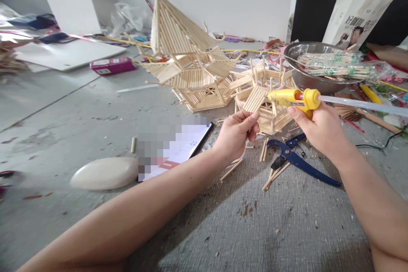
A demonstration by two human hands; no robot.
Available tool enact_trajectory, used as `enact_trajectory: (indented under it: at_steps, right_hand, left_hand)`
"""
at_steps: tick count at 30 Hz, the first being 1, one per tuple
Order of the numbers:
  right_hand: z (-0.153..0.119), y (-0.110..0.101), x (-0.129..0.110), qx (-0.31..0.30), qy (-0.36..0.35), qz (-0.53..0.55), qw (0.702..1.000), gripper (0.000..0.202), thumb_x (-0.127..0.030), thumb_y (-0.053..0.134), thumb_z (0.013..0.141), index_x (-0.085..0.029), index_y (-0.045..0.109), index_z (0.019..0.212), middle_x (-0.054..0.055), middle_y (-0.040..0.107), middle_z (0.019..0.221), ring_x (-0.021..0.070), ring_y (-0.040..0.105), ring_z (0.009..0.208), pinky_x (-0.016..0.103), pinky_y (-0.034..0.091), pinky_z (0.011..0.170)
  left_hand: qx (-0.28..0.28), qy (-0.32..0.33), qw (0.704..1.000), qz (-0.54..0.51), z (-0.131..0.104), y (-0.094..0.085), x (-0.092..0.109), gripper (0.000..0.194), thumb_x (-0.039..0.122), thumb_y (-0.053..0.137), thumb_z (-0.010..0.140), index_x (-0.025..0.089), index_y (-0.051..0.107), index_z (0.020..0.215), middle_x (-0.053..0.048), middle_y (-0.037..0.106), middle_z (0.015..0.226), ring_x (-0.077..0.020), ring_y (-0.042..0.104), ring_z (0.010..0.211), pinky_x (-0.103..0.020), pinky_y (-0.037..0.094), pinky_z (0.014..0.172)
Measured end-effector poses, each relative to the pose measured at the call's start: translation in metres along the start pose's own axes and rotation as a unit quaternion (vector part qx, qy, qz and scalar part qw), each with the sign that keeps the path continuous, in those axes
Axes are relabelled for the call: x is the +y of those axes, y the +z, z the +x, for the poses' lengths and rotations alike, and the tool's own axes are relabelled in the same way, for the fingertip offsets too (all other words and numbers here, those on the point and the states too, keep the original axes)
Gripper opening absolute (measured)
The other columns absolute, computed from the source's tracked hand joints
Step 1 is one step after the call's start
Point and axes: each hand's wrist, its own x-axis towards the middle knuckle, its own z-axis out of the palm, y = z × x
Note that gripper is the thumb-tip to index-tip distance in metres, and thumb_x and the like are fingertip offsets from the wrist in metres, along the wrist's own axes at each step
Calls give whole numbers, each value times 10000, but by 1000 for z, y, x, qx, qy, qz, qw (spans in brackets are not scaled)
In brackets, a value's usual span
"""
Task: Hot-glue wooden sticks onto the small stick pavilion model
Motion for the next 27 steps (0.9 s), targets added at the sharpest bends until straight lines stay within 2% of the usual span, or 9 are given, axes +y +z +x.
enact_trajectory:
  at_steps: [7,15,22,27]
  right_hand:
    - [-1,-6,3,35,-34,-60,997,425,-570,428,800,-217,656,739,76,629,670,261,606,690,391,430,619]
    - [-3,2,2,26,-36,-89,995,457,-562,425,806,-185,680,765,98,654,671,269,622,691,409,449,624]
    - [-2,6,3,32,-52,-70,996,402,-505,443,817,-192,694,797,91,667,693,265,629,720,404,458,641]
    - [-2,1,3,39,-46,-80,995,448,-557,420,807,-197,682,766,87,667,681,258,627,701,393,455,630]
  left_hand:
    - [0,-3,1000,-6,0,1,2,221,266,625,755,154,492,618,64,523,449,-21,379,314,-167,253,335]
    - [0,-5,1000,-9,1,1,2,220,256,618,765,152,491,619,61,519,446,-20,374,311,-166,242,330]
    - [8,-11,1000,-9,0,2,2,234,283,644,743,157,490,620,63,519,444,-21,370,313,-168,247,334]
    - [9,-11,1000,-12,0,2,2,224,285,642,735,162,492,624,63,521,441,-25,371,316,-170,248,332]
